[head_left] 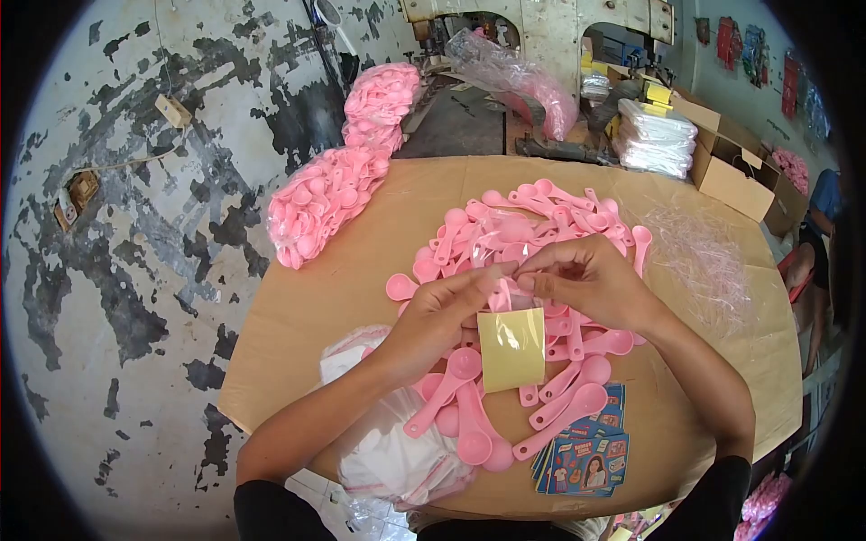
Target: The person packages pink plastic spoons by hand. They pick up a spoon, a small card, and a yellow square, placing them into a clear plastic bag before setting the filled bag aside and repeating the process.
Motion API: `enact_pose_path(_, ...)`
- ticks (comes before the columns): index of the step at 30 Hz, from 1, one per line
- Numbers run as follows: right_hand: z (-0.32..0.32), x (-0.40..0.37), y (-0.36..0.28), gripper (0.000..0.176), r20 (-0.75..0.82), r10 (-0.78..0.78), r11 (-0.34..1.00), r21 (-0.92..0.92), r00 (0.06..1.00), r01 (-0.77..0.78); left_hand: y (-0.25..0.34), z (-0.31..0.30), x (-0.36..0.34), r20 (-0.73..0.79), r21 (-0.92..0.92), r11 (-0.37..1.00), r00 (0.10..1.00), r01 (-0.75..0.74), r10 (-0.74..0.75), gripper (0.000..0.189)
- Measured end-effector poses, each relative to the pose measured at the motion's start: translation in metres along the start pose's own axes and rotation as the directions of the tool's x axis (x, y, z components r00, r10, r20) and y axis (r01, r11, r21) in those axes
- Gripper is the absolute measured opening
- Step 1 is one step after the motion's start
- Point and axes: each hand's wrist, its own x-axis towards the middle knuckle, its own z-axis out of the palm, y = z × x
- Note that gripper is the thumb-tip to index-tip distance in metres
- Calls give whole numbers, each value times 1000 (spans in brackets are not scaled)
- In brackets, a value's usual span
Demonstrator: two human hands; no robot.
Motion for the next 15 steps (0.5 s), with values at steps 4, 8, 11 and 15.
enact_pose_path(4, 0, 0, -2, 20, -61, -1, 998, -71, 998, -3, -1, 0, 0, -52, 59, 993, 993, -105, 108, 38)
enact_pose_path(8, -2, 1, 0, 24, -30, -162, 986, -36, 986, 161, 2, -7, -1, -35, 21, 997, 996, -80, 81, 32)
enact_pose_path(11, -13, 3, 11, 30, 53, -331, 935, -121, 942, 335, -2, -13, 2, 39, 58, 986, 987, -157, 155, 27)
enact_pose_path(15, -20, 5, 12, 33, 181, -437, 859, -207, 881, 468, -2, -9, 1, 12, 172, 966, 981, -194, 195, 23)
